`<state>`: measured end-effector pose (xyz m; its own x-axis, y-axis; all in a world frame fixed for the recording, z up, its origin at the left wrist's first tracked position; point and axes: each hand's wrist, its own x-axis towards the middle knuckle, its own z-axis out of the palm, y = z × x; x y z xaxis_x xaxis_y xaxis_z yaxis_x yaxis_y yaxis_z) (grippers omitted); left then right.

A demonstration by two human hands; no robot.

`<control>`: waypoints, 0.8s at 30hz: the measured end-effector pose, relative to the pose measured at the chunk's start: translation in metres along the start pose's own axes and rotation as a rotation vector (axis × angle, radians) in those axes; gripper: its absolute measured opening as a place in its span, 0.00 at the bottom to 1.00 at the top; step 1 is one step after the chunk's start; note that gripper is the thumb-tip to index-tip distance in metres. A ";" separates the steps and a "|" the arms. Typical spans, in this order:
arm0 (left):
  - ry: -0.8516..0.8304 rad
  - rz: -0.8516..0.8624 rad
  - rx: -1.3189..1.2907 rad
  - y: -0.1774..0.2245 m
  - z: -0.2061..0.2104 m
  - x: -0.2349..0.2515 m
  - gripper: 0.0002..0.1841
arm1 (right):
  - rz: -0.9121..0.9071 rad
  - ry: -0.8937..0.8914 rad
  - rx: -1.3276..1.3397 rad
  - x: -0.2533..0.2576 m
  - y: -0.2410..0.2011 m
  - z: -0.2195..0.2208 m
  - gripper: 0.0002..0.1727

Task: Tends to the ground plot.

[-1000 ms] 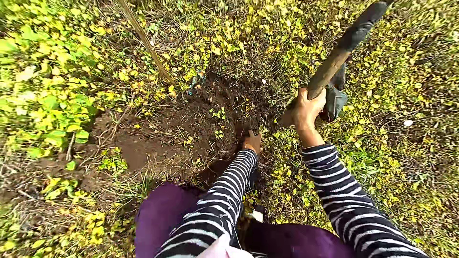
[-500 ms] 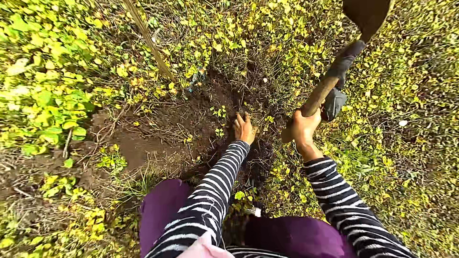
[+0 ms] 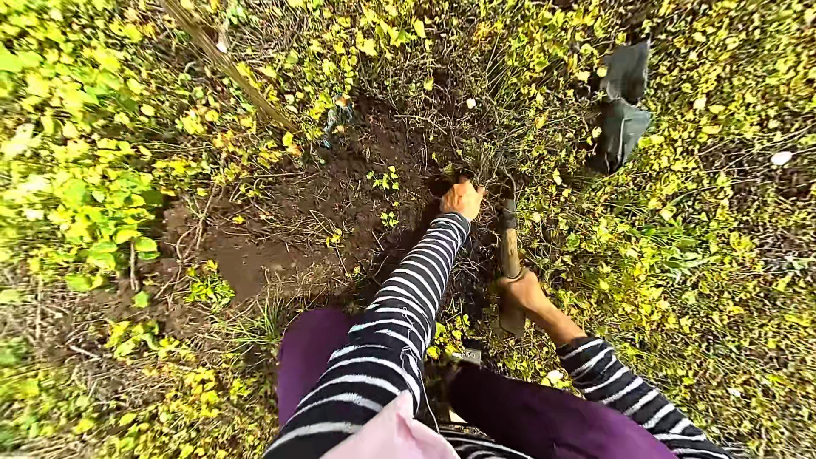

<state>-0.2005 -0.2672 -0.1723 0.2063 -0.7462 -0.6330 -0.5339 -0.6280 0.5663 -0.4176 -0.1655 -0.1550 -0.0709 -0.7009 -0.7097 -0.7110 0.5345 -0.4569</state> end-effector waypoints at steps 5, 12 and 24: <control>0.329 0.127 0.059 -0.011 -0.020 -0.006 0.23 | 0.118 -0.045 0.036 -0.025 0.043 -0.031 0.23; -0.005 0.319 0.526 -0.055 0.003 0.072 0.42 | 0.034 -0.162 0.017 -0.004 0.003 -0.032 0.22; 0.239 0.104 0.038 0.033 -0.088 0.030 0.50 | -0.271 0.334 -0.463 0.188 -0.100 -0.182 0.27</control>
<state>-0.1398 -0.3292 -0.1262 0.3341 -0.8402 -0.4272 -0.5920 -0.5397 0.5985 -0.4869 -0.4361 -0.1452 -0.0076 -0.9324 -0.3613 -0.9582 0.1101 -0.2639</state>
